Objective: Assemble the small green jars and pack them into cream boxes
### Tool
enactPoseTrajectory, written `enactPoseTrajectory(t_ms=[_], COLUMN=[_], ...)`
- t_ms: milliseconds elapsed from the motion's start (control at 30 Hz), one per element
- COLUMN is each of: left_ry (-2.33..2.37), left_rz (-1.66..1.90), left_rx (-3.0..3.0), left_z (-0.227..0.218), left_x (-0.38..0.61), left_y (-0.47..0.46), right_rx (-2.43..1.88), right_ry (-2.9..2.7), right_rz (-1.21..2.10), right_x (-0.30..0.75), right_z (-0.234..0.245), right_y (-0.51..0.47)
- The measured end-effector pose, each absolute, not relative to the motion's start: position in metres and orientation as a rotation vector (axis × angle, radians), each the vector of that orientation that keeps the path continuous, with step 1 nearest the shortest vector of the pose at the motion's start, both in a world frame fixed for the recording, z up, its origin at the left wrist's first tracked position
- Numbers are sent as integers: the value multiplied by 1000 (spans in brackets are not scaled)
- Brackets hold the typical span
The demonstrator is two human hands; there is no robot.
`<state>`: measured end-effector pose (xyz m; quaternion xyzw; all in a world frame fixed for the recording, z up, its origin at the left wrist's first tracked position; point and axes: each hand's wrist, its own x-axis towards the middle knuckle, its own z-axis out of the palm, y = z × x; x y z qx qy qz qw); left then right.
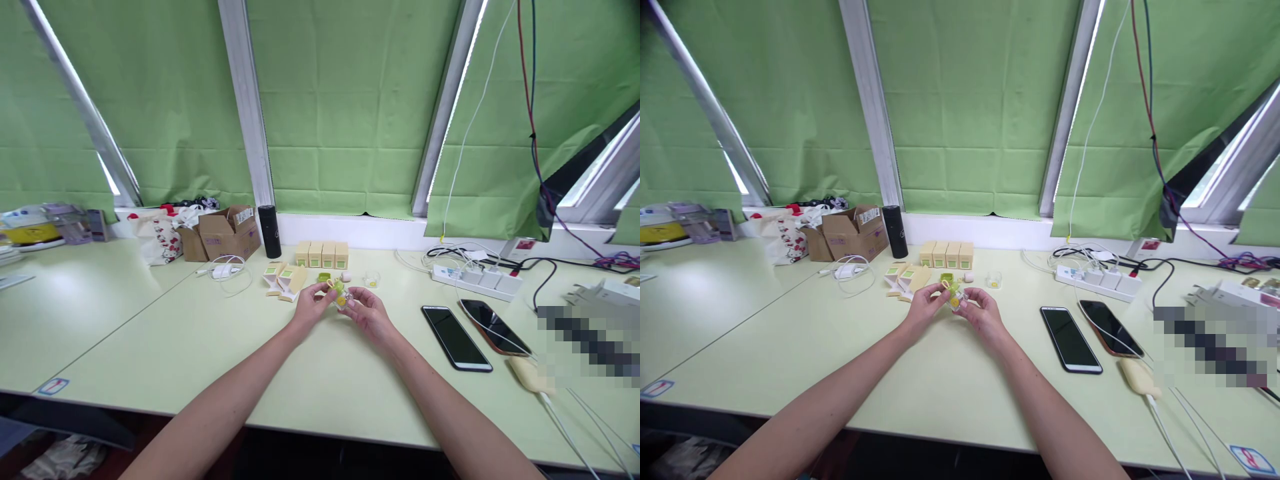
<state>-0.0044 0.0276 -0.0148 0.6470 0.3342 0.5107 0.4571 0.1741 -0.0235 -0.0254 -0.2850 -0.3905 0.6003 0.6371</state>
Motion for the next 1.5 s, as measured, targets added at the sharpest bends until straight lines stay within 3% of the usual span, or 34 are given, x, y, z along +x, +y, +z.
enactPoseTrajectory(t_ms=[433, 1500], left_ry=[841, 951], left_rz=[1321, 1228], left_rx=[1707, 1928], left_z=[-26, -18], left_x=[-9, 0], left_y=[35, 14], right_rx=[-795, -763], right_ry=[-1125, -1087], right_rz=[1071, 1100], right_x=[174, 168], right_z=[-48, -25], right_y=[-9, -27])
